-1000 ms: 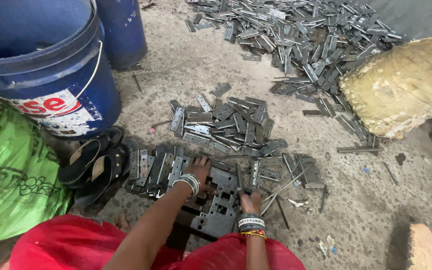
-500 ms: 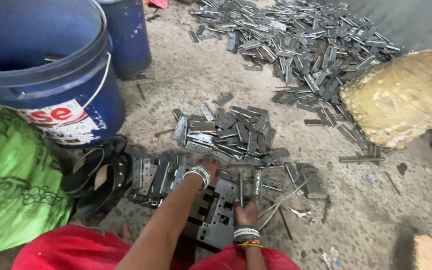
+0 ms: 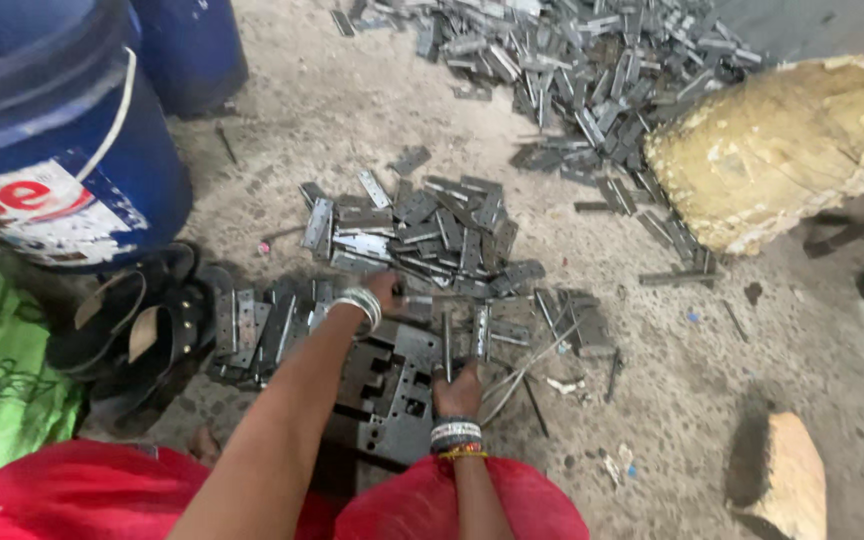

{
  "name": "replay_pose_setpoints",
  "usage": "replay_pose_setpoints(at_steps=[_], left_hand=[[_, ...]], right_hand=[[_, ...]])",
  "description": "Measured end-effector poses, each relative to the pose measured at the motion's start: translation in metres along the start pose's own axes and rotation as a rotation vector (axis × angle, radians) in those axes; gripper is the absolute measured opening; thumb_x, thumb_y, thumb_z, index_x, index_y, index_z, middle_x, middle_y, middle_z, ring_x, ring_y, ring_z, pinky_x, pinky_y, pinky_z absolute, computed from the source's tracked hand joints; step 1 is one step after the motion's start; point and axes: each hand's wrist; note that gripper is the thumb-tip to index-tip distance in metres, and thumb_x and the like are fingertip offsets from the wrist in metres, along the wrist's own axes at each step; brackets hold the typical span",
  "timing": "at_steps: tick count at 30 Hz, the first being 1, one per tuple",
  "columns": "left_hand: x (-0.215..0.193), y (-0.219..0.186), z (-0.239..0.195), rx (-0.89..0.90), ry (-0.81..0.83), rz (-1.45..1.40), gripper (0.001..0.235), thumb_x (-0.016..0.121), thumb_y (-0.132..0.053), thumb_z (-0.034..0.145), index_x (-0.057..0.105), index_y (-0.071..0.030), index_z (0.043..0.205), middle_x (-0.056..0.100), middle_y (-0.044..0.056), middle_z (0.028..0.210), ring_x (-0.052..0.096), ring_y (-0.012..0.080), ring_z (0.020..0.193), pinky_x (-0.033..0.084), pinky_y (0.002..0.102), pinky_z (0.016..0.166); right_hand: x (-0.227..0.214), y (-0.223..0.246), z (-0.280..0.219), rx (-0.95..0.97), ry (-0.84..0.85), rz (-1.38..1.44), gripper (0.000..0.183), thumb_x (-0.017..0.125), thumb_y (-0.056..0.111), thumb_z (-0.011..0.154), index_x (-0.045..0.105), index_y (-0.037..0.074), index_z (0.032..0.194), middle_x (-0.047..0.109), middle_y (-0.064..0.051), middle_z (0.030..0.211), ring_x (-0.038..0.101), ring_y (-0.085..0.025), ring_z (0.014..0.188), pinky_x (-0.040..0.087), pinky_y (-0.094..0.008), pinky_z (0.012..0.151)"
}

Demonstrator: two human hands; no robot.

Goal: The person assembles metal hinges by hand using a metal jig. The person picks up metal plates and pins, positions them in the jig, and presses them together to form completed hinges.

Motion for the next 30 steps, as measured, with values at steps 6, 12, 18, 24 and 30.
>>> replay_pose_setpoints(at_steps=[6, 12, 18, 24, 30], left_hand=[[-0.007, 0.009, 0.004, 0.133, 0.174, -0.175, 0.032, 0.086, -0.028, 0.076, 0.071, -0.008, 0.095, 0.075, 0.015, 0.093, 0.071, 0.0357, 0.091, 0.056, 0.046, 0.082], [-0.018, -0.018, -0.028, 0.066, 0.179, -0.140, 0.044, 0.086, -0.035, 0.076, 0.068, -0.009, 0.108, 0.070, 0.016, 0.111, 0.065, 0.0360, 0.107, 0.050, 0.047, 0.094], [-0.110, -0.122, -0.101, -0.071, 0.426, 0.327, 0.119, 0.099, -0.050, 0.061, 0.034, -0.007, 0.152, 0.038, 0.016, 0.157, 0.032, 0.0356, 0.144, 0.023, 0.051, 0.119], [-0.098, -0.121, -0.114, 0.026, 0.267, 0.450, 0.129, 0.101, -0.038, 0.057, 0.027, -0.003, 0.157, 0.030, 0.017, 0.163, 0.025, 0.0347, 0.152, 0.018, 0.049, 0.124], [-0.081, -0.107, -0.115, 0.047, 0.278, 0.415, 0.130, 0.102, -0.033, 0.054, 0.027, 0.002, 0.154, 0.032, 0.021, 0.160, 0.027, 0.0371, 0.151, 0.019, 0.045, 0.125]], right_hand=[[-0.008, 0.017, -0.008, 0.012, -0.005, -0.031, 0.040, 0.075, 0.025, 0.078, 0.062, 0.003, 0.109, 0.073, -0.026, 0.091, 0.071, -0.048, 0.089, 0.055, -0.055, 0.079], [-0.025, 0.032, -0.012, 0.009, 0.011, -0.003, 0.044, 0.075, 0.025, 0.078, 0.059, 0.001, 0.112, 0.073, -0.027, 0.091, 0.070, -0.049, 0.089, 0.054, -0.055, 0.080], [-0.004, 0.004, 0.000, 0.034, 0.038, 0.001, 0.042, 0.078, 0.026, 0.079, 0.062, 0.000, 0.108, 0.074, -0.025, 0.092, 0.071, -0.046, 0.090, 0.054, -0.052, 0.081], [-0.025, 0.010, 0.041, -0.250, 0.092, 0.046, 0.038, 0.077, 0.023, 0.085, 0.072, 0.006, 0.118, 0.077, -0.021, 0.093, 0.074, -0.037, 0.084, 0.056, -0.047, 0.078], [-0.083, 0.125, 0.049, -0.412, -0.048, 0.141, 0.045, 0.065, 0.014, 0.091, 0.060, 0.006, 0.134, 0.075, -0.020, 0.088, 0.074, -0.032, 0.079, 0.056, -0.044, 0.076]])
Point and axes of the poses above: each hand's wrist, its own z-axis towards the middle knuckle, its own x-axis out of the palm, y = z × x
